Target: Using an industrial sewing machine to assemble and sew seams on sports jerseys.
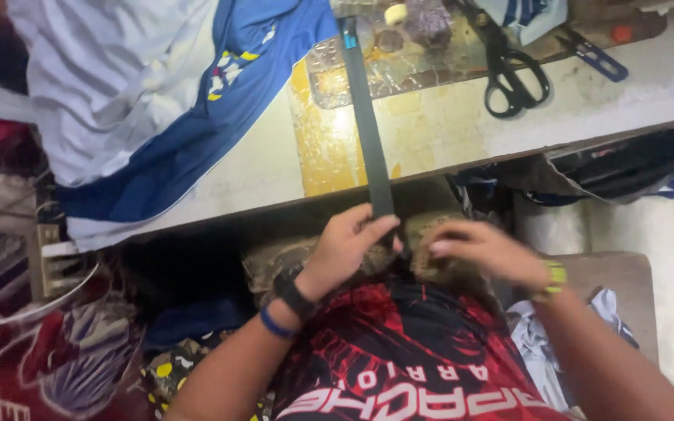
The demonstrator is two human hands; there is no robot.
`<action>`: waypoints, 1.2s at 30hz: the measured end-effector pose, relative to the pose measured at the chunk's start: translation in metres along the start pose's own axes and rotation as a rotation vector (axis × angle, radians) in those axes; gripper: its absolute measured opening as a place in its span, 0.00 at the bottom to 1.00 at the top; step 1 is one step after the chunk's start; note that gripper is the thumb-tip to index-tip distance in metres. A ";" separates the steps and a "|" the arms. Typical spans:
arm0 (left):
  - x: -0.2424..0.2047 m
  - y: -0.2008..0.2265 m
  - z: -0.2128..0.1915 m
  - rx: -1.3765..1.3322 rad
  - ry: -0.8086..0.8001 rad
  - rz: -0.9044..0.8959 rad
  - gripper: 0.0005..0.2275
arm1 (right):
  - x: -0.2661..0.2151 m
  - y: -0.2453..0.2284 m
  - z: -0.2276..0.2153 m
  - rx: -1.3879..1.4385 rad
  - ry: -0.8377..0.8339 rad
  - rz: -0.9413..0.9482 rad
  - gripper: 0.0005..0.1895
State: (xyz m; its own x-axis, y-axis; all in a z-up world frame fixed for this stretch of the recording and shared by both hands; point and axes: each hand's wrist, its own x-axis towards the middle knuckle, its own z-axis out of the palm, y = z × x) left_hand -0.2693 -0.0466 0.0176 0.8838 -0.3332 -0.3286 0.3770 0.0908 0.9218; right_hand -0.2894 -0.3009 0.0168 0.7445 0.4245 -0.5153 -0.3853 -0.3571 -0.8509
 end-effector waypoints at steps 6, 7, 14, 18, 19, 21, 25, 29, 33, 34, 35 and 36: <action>0.014 -0.106 -0.046 1.045 -0.036 0.112 0.19 | -0.085 0.167 -0.143 -0.273 0.621 0.248 0.21; 0.016 -0.114 -0.048 1.220 -0.005 0.060 0.16 | -0.096 0.193 -0.152 -0.366 0.660 0.384 0.23; 0.010 -0.088 -0.031 1.686 -0.088 0.083 0.21 | -0.091 0.215 -0.117 -0.855 0.362 1.059 0.40; -0.007 -0.063 -0.037 1.510 -0.009 0.162 0.14 | -0.088 0.220 -0.118 -1.305 0.438 0.544 0.28; -0.012 -0.054 -0.037 1.474 -0.034 0.121 0.14 | -0.071 0.224 -0.126 -1.237 0.444 0.493 0.25; -0.013 -0.047 -0.042 1.429 0.038 0.077 0.13 | -0.054 0.251 -0.139 -1.109 0.421 0.415 0.19; -0.016 -0.051 -0.037 1.292 -0.230 0.248 0.14 | -0.123 0.347 -0.131 -0.780 0.311 0.496 0.14; -0.021 -0.013 0.012 0.879 -0.480 0.343 0.19 | -0.149 0.303 -0.089 -0.385 0.251 0.657 0.21; -0.036 0.010 0.091 0.604 -0.759 0.228 0.58 | -0.123 0.035 -0.054 -0.074 0.011 0.590 0.33; -0.034 -0.016 0.107 0.535 -0.844 0.313 0.35 | -0.126 0.029 -0.072 -0.312 -0.138 0.130 0.22; -0.030 -0.042 0.122 0.465 -0.929 0.396 0.12 | -0.129 0.023 -0.090 -0.528 -0.260 -0.341 0.24; -0.036 -0.014 0.115 0.474 -0.929 0.407 0.12 | -0.138 0.007 -0.101 -0.537 -0.253 -0.349 0.24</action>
State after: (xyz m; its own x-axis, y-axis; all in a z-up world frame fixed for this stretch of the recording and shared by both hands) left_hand -0.3385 -0.1435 0.0402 0.2920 -0.9496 0.1140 -0.2115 0.0521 0.9760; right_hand -0.3403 -0.4458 0.0921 0.6007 0.7473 -0.2840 0.2258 -0.4993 -0.8365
